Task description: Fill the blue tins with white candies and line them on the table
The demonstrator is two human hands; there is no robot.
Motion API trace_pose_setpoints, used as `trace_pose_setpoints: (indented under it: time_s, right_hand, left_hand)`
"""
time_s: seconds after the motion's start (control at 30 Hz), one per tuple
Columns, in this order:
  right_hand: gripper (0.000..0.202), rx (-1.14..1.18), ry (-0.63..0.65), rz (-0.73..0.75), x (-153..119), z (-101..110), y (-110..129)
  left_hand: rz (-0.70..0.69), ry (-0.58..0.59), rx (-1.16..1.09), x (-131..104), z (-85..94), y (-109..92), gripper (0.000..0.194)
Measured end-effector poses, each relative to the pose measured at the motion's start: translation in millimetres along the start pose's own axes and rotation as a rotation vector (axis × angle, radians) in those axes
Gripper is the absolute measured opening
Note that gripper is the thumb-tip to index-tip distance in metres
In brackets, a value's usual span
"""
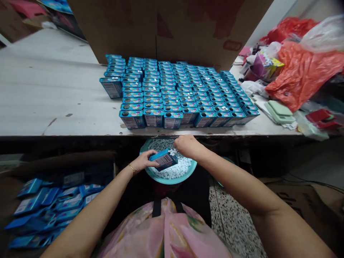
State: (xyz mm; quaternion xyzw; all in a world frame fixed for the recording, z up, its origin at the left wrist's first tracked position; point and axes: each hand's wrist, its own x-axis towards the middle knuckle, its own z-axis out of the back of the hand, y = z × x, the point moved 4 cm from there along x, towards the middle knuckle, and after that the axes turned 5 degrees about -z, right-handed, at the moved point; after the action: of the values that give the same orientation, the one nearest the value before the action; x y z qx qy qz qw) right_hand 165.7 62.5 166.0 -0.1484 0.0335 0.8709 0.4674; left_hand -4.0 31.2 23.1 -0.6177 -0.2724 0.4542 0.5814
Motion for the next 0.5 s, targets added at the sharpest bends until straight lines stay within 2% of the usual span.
trace_pose_setpoints:
  time_s: [0.07,0.13,0.2,0.27,0.4,0.5]
  right_hand:
    - [0.031,-0.029,-0.006,0.033,1,5,12]
    - [0.029,-0.035,0.003,0.066,1,9,23]
    - [0.027,-0.021,-0.002,0.091,0,14,29]
    - [0.026,0.002,-0.016,0.090,-3,19,27]
    - [0.026,0.037,-0.037,0.010,-13,15,-4]
    - [0.027,0.064,-0.041,-0.087,-21,-11,-37]
  left_hand:
    - [-0.076,0.079,0.092,6,-6.0,-5,0.058]
    - [-0.131,0.107,0.138,10,-12.9,-6,0.054]
    - [-0.149,0.042,0.160,13,-15.9,-2,0.043]
    - [-0.163,-0.072,0.153,15,-15.0,5,0.036]
    - [-0.164,-0.219,0.073,15,-10.5,18,0.041]
    - [-0.155,-0.313,0.075,9,-4.0,22,0.042]
